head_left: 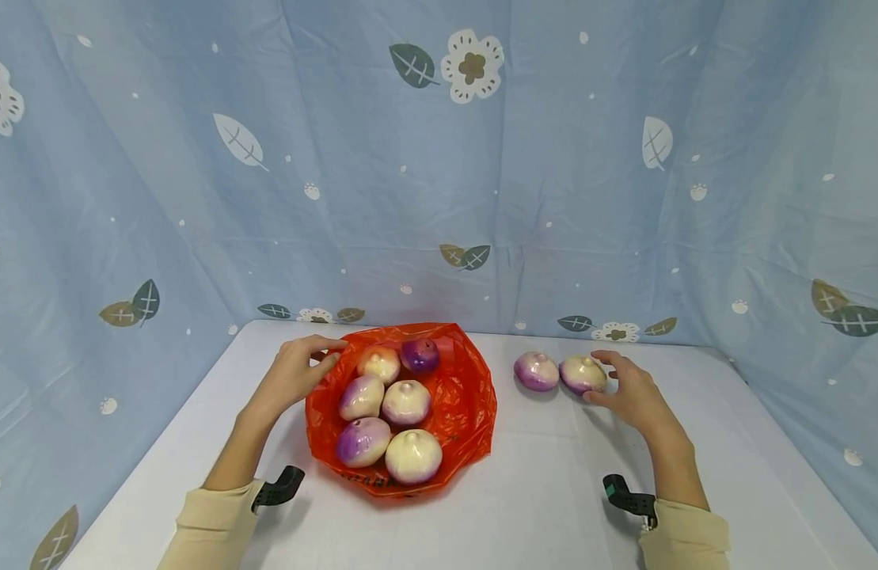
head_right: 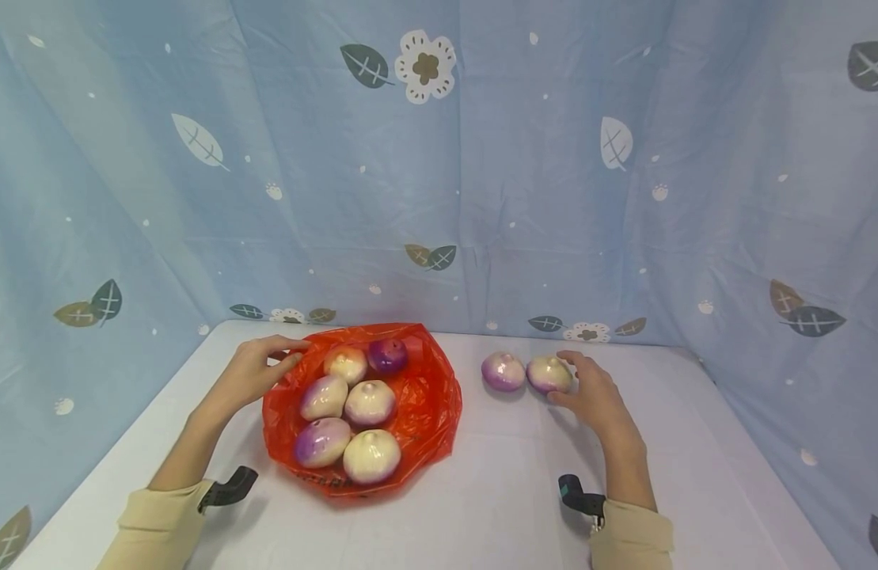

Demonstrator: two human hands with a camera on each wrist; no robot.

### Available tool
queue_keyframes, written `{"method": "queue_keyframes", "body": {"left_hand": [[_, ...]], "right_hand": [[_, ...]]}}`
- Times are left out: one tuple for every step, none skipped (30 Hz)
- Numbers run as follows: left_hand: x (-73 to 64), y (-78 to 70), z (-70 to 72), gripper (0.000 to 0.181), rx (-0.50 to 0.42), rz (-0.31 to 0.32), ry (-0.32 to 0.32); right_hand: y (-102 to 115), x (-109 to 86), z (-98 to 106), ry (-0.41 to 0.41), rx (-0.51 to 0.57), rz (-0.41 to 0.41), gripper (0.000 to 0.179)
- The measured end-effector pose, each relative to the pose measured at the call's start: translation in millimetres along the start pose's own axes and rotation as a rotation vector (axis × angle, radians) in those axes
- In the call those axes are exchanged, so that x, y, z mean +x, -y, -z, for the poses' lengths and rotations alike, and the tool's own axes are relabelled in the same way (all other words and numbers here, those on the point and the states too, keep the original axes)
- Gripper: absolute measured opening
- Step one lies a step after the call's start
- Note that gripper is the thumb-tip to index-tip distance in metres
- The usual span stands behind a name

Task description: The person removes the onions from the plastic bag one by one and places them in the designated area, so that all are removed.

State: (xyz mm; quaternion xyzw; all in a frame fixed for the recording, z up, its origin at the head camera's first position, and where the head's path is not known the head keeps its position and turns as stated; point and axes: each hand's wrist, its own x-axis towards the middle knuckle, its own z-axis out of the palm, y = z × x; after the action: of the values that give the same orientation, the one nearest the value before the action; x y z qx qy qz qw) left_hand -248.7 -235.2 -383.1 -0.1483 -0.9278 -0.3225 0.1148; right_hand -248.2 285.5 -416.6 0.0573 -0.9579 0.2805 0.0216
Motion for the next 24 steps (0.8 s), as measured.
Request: {"method": "queue_keyframes", "body": {"left_hand": [[0.1,0.0,-0.2,0.025,0.001,-0.001,-0.001],[0.0,0.0,-0.2,0.025,0.001,-0.001,-0.001],[0.0,0.0,-0.3,0.025,0.001,-0.002,-0.002],[0.0,-0.2,-0.3,0.025,0.002,-0.003,-0.002],[-0.1,-0.3,-0.2,0.025,0.003,-0.003,-0.003],[-0.1,-0.4,-0.2,0.025,0.003,-0.004,-0.002],[0.0,-0.4,-0.2,0.025,0.004,-0.005,-0.002],[0.0,-0.4,-0.1,0.025,0.004,-0.004,-0.001],[0.0,-0.3,-0.1,0.025,0.004,-0.004,-0.001],[-0.1,-0.2,0.0,0.025,0.004,-0.003,0.001],[-0.2,-0.2,0.0,0.025,0.004,-0.001,0.002],[-0.2,-0.1,-0.1,0.025,0.003,-0.001,0.002],[-0.2,0.0,0.0,0.026,0.002,0.0,0.003],[-0.2,0.0,0.0,0.026,0.001,0.001,0.003],[-0.4,-0.1,0.1,0.026,0.0,0.001,0.003],[-0.5,-0.2,0.1,0.026,0.0,0.001,0.003],[-0.5,-0.2,0.1,0.026,0.001,0.0,0.002],[-0.6,-0.2,0.1,0.026,0.002,-0.002,0.001],[-0.7,-0.3,0.1,0.026,0.003,-0.003,0.0],[-0.8,-0.4,0.2,0.025,0.006,-0.005,0.0],[-0.8,-0.4,0.2,0.025,0.006,-0.006,0.0],[-0.8,-0.4,0.1,0.025,0.008,-0.007,-0.001],[-0.8,-0.4,0.1,0.025,0.008,-0.007,-0.001],[-0.9,-0.3,0.1,0.025,0.009,-0.007,-0.001]], "right_hand": [[1,0.0,1,0.003,-0.002,-0.005,0.073],[2,-0.2,1,0.004,-0.006,-0.008,0.074],[3,-0.3,2,0.004,-0.009,-0.013,0.074],[3,-0.2,2,0.004,-0.014,-0.015,0.074],[4,-0.1,2,0.004,-0.015,-0.018,0.074],[5,-0.2,3,0.003,-0.019,-0.019,0.074],[6,-0.3,3,0.001,-0.023,-0.018,0.073],[7,-0.4,4,-0.001,-0.027,-0.018,0.073],[8,-0.5,4,-0.005,-0.031,-0.015,0.073],[10,-0.6,5,-0.01,-0.037,-0.009,0.072],[11,-0.9,5,-0.015,-0.04,-0.001,0.072],[13,-1.4,6,-0.021,-0.046,0.01,0.071],[15,-2.0,7,-0.027,-0.051,0.02,0.071],[17,-2.5,8,-0.031,-0.056,0.028,0.07],[19,-3.1,9,-0.035,-0.06,0.036,0.07],[21,-3.8,10,-0.038,-0.066,0.044,0.069],[24,-4.4,11,-0.039,-0.068,0.049,0.07],[26,-5.0,12,-0.041,-0.07,0.055,0.07],[28,-5.4,13,-0.043,-0.073,0.06,0.07],[30,-5.8,13,-0.046,-0.074,0.066,0.07],[32,-6.2,14,-0.049,-0.074,0.073,0.07],[34,-6.4,14,-0.052,-0.075,0.084,0.07],[35,-6.5,14,-0.055,-0.075,0.093,0.07],[36,-6.6,15,-0.06,-0.075,0.102,0.069]]}}
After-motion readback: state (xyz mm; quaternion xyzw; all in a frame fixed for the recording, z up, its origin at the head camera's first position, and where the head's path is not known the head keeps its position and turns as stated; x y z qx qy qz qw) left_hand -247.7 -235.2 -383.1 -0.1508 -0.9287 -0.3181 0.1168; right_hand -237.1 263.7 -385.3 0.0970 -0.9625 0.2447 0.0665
